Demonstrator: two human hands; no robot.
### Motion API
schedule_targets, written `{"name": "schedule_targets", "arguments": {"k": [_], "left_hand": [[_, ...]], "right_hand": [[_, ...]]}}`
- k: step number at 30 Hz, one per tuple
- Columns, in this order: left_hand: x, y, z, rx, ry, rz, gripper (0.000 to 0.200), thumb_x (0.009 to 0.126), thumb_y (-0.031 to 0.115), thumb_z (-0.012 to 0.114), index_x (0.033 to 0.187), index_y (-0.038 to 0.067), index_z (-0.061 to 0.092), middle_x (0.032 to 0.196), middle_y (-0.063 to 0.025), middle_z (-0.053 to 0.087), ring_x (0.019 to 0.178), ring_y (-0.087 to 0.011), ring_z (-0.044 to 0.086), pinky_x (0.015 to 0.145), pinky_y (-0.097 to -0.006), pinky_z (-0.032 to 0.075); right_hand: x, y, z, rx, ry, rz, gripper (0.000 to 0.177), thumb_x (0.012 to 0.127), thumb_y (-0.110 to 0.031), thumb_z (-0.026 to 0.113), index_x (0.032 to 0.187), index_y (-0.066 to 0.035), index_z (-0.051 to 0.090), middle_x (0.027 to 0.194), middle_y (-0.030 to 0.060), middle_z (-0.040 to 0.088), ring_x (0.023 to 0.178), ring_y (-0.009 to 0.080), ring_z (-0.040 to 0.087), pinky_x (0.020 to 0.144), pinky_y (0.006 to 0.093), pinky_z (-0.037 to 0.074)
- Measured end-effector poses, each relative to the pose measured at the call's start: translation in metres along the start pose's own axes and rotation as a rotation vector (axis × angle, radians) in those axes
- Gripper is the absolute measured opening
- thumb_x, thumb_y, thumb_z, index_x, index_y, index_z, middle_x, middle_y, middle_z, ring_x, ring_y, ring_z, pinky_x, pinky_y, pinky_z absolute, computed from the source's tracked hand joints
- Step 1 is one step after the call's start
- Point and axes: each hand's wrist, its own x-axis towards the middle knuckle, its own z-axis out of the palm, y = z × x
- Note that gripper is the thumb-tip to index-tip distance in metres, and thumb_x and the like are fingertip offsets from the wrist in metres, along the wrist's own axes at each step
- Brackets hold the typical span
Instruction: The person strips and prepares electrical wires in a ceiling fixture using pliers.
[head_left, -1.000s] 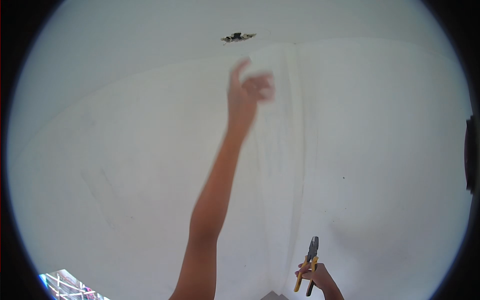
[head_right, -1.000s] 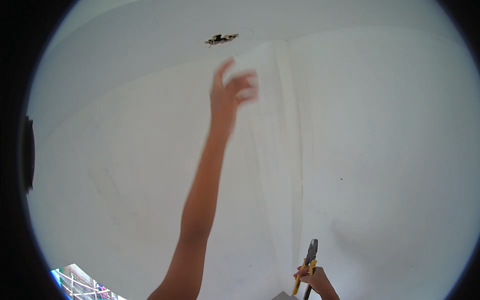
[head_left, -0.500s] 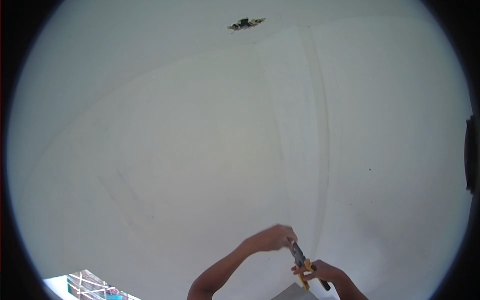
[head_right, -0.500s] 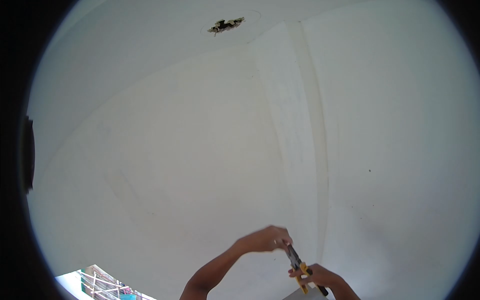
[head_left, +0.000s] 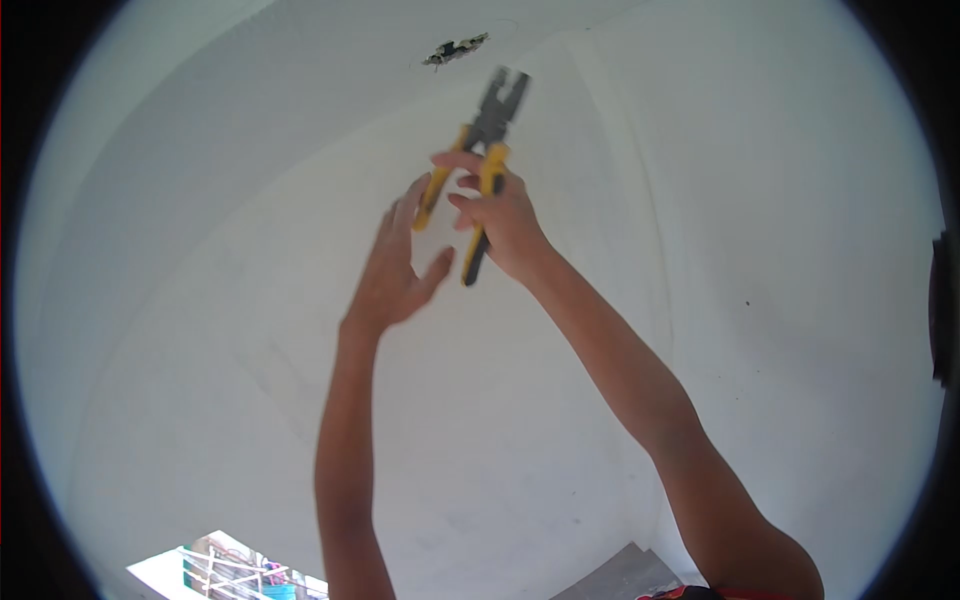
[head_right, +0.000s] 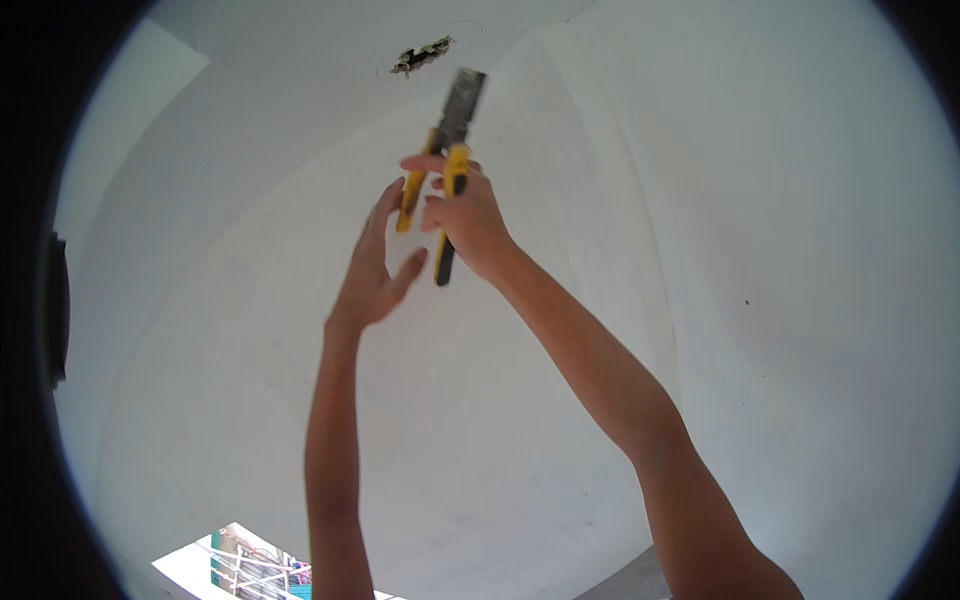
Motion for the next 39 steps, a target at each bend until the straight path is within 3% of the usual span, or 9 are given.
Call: {"name": "schedule_targets", "arguments": {"k": [1,5,6,16,18,25,31,37,39], "left_hand": [[0.01,-0.01,-0.007,0.007,-0.008,0.003,0.08,0.082,0.018,0.073,0.148,0.004,0.03,0.143,-0.0225,0.042,0.132,-0.039,0.04,0.109,-0.0464,0.035],[0.036,-0.032,-0.006,0.323,-0.054,0.037,0.06,0.088,0.011,0.064,0.143,0.006,0.041,0.135,-0.017,0.053,0.128,-0.0331,0.046,0.108,-0.0445,0.036],[0.033,-0.033,-0.039,0.445,-0.028,0.065,0.055,0.089,0.01,0.064,0.14,0.006,0.046,0.13,-0.0151,0.057,0.124,-0.0314,0.049,0.105,-0.0437,0.037],[0.075,-0.06,0.018,0.495,0.191,0.168,0.024,0.088,0.02,0.068,0.107,0.005,0.064,0.089,-0.0053,0.068,0.089,-0.0233,0.06,0.087,-0.0387,0.041],[0.081,-0.063,0.022,0.522,0.253,0.243,0.02,0.088,0.02,0.068,0.101,0.006,0.064,0.082,-0.0051,0.066,0.082,-0.0234,0.059,0.084,-0.0378,0.04],[0.089,-0.076,0.034,0.327,0.299,0.062,0.019,0.088,0.017,0.067,0.102,0.005,0.064,0.079,-0.0084,0.063,0.082,-0.0303,0.057,0.077,-0.0402,0.045],[0.096,-0.076,0.032,0.299,0.431,0.141,0.014,0.089,0.015,0.065,0.099,0.005,0.063,0.078,-0.0085,0.063,0.081,-0.0307,0.056,0.076,-0.0406,0.046],[0.087,-0.073,0.026,0.374,0.341,0.228,0.016,0.088,0.018,0.067,0.098,0.006,0.063,0.078,-0.0066,0.063,0.083,-0.0253,0.057,0.083,-0.0377,0.041],[0.088,-0.074,0.026,0.51,0.133,0.339,0.029,0.083,0.021,0.073,0.105,0.005,0.062,0.089,-0.0044,0.066,0.089,-0.0215,0.057,0.086,-0.0377,0.04]], "right_hand": [[0.015,-0.001,0.002,-0.04,-0.056,-0.033,0.059,0.06,0.005,0.057,0.117,-0.007,0.068,0.112,0.0093,0.045,0.101,0.021,0.048,0.082,0.0321,0.047],[0.035,-0.017,-0.008,-0.272,-0.057,-0.026,0.061,0.06,0.004,0.058,0.119,-0.003,0.066,0.11,0.0101,0.046,0.098,0.0218,0.05,0.082,0.0305,0.046],[0.041,-0.03,0.021,-0.268,-0.08,-0.028,0.061,0.06,0.004,0.058,0.119,-0.003,0.066,0.11,0.0101,0.046,0.098,0.0218,0.05,0.082,0.0305,0.046],[0.052,-0.018,-0.022,-0.335,-0.111,-0.11,0.063,0.059,0.0,0.059,0.121,-0.006,0.067,0.122,0.0121,0.043,0.104,0.0248,0.051,0.092,0.0339,0.046],[0.056,-0.018,-0.023,-0.348,-0.125,-0.208,0.052,0.067,-0.002,0.062,0.119,-0.004,0.068,0.123,0.0139,0.049,0.103,0.0242,0.055,0.091,0.033,0.046],[0.069,0.004,-0.012,-0.164,-0.029,-0.331,0.022,0.087,-0.012,0.065,0.102,0.003,0.068,0.115,0.0161,0.063,0.094,0.0179,0.063,0.085,0.0335,0.049],[0.052,0.006,0.014,-0.395,0.289,-0.353,0.02,0.089,-0.014,0.063,0.09,0.005,0.066,0.114,0.0172,0.056,0.098,0.0273,0.06,0.082,0.0374,0.049],[0.049,0.004,-0.014,-0.696,0.268,-0.506,0.017,0.089,-0.012,0.062,0.09,0.004,0.068,0.114,0.0171,0.051,0.115,0.0305,0.049,0.09,0.0375,0.044],[0.049,-0.004,-0.022,-0.827,0.256,-0.495,0.015,0.088,-0.009,0.062,0.089,0.004,0.069,0.115,0.0174,0.051,0.11,0.0306,0.053,0.087,0.0378,0.046]]}}
